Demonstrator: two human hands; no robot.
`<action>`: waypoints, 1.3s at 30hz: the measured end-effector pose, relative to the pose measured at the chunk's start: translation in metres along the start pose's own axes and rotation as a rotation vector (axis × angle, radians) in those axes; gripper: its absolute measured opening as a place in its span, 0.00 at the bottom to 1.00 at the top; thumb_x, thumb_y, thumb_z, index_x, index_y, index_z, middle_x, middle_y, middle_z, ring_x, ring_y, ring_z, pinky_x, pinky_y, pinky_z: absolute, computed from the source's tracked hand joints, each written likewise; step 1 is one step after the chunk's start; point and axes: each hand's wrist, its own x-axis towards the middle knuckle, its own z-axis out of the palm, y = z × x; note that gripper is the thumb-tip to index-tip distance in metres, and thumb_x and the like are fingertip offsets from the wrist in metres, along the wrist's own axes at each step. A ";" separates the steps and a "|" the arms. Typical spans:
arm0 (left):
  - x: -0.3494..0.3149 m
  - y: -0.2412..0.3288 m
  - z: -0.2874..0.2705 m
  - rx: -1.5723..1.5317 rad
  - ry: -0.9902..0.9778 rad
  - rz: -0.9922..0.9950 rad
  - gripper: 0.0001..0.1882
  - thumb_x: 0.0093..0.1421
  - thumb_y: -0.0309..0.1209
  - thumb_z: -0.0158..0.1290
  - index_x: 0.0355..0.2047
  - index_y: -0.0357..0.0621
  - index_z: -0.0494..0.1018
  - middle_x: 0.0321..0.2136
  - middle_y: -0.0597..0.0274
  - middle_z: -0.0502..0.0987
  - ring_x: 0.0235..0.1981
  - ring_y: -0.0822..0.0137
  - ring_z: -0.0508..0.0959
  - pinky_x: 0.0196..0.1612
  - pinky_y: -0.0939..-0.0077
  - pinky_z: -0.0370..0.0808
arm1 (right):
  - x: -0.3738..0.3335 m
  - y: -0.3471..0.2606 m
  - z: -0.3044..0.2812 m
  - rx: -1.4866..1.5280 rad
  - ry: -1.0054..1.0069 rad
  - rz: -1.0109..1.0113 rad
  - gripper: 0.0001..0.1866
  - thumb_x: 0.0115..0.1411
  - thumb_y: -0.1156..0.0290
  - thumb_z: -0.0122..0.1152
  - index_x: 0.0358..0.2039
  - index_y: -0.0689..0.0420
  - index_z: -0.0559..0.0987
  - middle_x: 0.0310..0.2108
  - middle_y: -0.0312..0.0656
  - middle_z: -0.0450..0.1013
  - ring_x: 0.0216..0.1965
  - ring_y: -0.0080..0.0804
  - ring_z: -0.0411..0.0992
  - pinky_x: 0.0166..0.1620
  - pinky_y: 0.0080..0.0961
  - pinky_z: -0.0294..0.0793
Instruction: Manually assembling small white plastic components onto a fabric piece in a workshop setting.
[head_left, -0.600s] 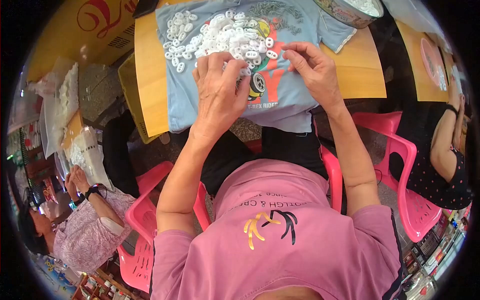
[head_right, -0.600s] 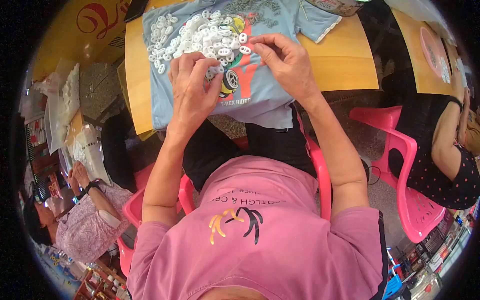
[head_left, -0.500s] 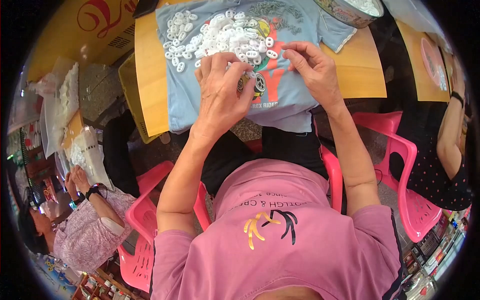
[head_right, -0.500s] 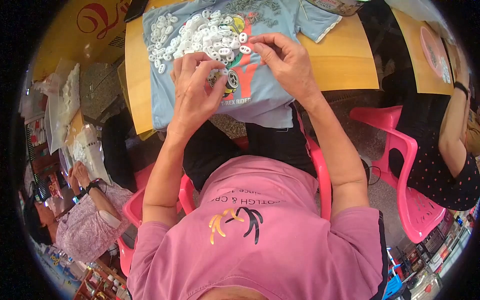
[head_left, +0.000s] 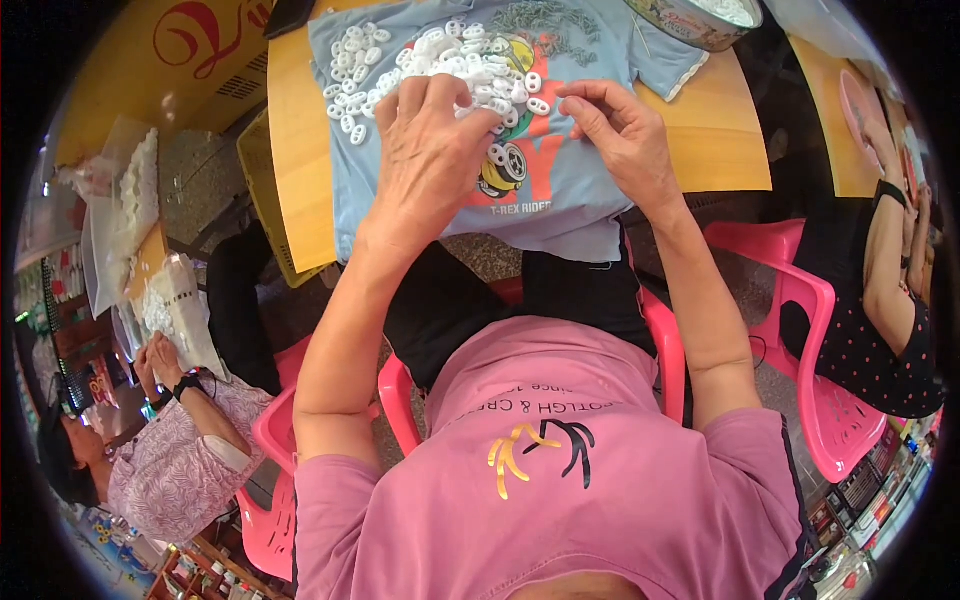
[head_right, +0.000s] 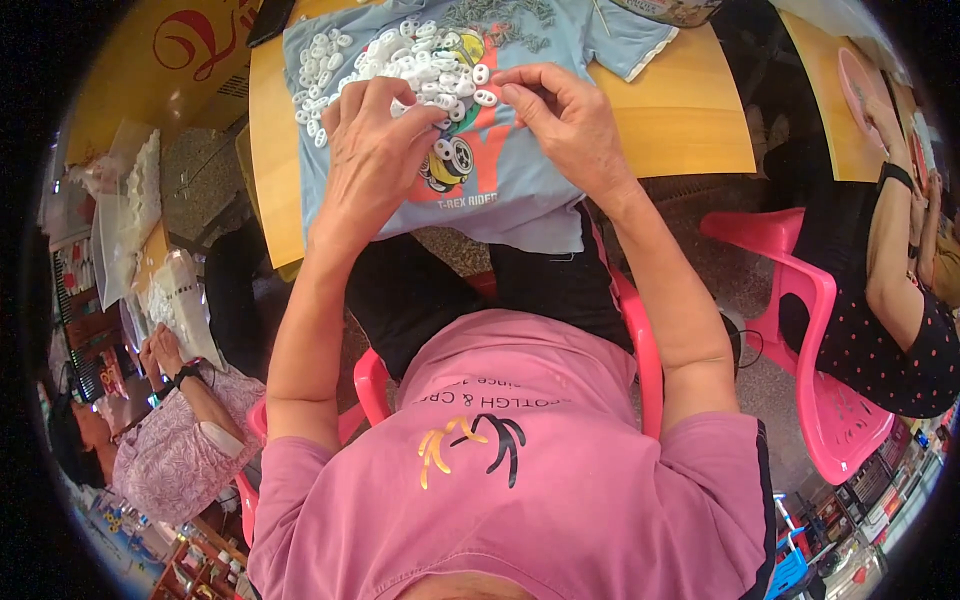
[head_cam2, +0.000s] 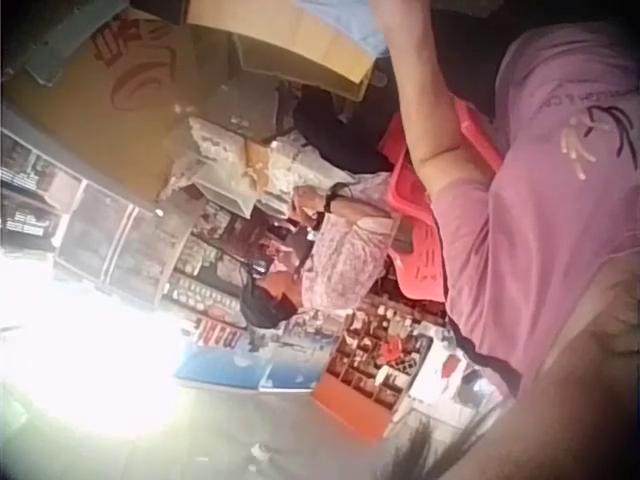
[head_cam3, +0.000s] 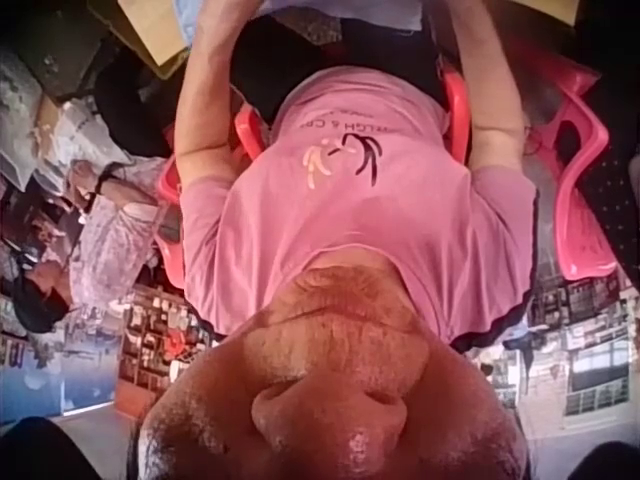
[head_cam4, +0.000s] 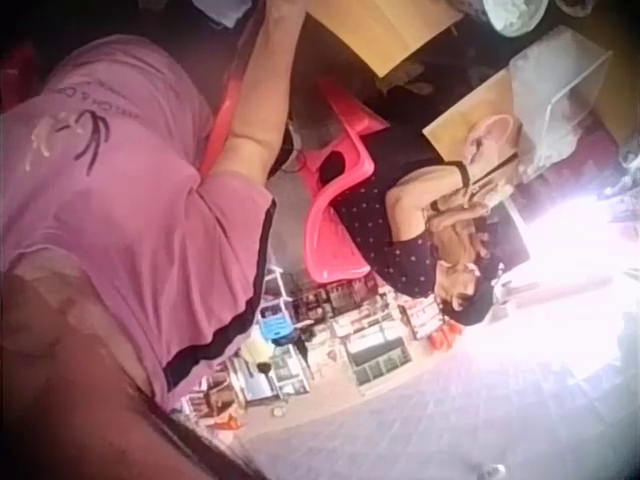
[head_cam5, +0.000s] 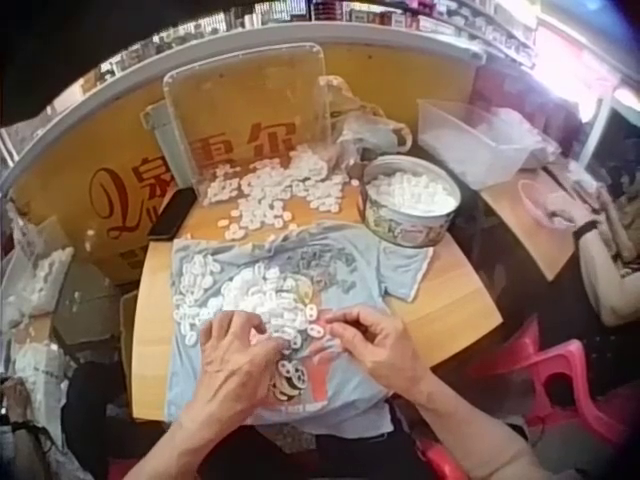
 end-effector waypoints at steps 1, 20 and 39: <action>0.003 0.000 -0.002 -0.017 -0.011 0.024 0.08 0.50 0.27 0.56 0.31 0.50 0.80 0.37 0.61 0.70 0.43 0.58 0.68 0.49 0.62 0.60 | 0.000 0.000 0.000 0.004 0.000 0.000 0.10 0.64 0.71 0.58 0.43 0.62 0.78 0.32 0.33 0.76 0.30 0.14 0.69 0.35 0.12 0.69; -0.006 0.034 0.003 -1.684 0.038 -0.809 0.11 0.60 0.31 0.59 0.39 0.36 0.74 0.30 0.63 0.78 0.29 0.77 0.73 0.35 0.83 0.70 | -0.003 -0.002 -0.003 0.245 0.005 0.033 0.10 0.64 0.69 0.59 0.40 0.63 0.77 0.33 0.38 0.76 0.29 0.19 0.71 0.36 0.17 0.73; -0.010 0.062 -0.011 -1.618 0.256 -0.670 0.08 0.63 0.28 0.55 0.38 0.36 0.70 0.30 0.65 0.76 0.32 0.77 0.74 0.38 0.82 0.72 | -0.020 -0.040 0.043 0.651 0.041 0.135 0.10 0.65 0.67 0.58 0.38 0.62 0.76 0.28 0.35 0.73 0.25 0.18 0.69 0.31 0.17 0.72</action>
